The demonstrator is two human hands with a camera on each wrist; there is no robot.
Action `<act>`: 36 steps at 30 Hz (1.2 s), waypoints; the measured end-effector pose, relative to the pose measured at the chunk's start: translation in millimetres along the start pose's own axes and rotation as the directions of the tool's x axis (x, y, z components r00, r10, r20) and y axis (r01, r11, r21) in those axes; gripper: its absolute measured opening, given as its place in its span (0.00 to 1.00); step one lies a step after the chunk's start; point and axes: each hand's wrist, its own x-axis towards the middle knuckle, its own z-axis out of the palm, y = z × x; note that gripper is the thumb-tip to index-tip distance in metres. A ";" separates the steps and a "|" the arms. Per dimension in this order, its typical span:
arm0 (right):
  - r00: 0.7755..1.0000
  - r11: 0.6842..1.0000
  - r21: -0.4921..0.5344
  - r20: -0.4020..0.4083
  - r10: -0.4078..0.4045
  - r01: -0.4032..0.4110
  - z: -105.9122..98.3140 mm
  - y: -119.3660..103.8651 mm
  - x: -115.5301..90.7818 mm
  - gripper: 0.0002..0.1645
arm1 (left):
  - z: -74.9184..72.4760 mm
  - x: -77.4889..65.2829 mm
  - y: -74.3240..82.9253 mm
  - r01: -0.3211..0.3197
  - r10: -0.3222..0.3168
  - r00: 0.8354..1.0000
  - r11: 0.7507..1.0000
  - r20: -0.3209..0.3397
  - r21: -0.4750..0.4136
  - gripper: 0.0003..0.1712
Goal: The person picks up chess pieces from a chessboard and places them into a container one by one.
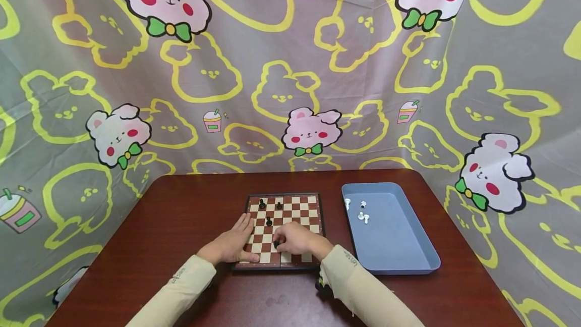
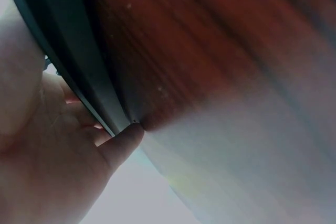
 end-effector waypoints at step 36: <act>0.994 0.995 -0.014 -0.059 0.093 -0.094 -76.5 18.6 -35.6 0.11 | 1.4 -2.5 -1.8 -0.023 0.023 1.000 1.000 -0.010 -0.009 0.68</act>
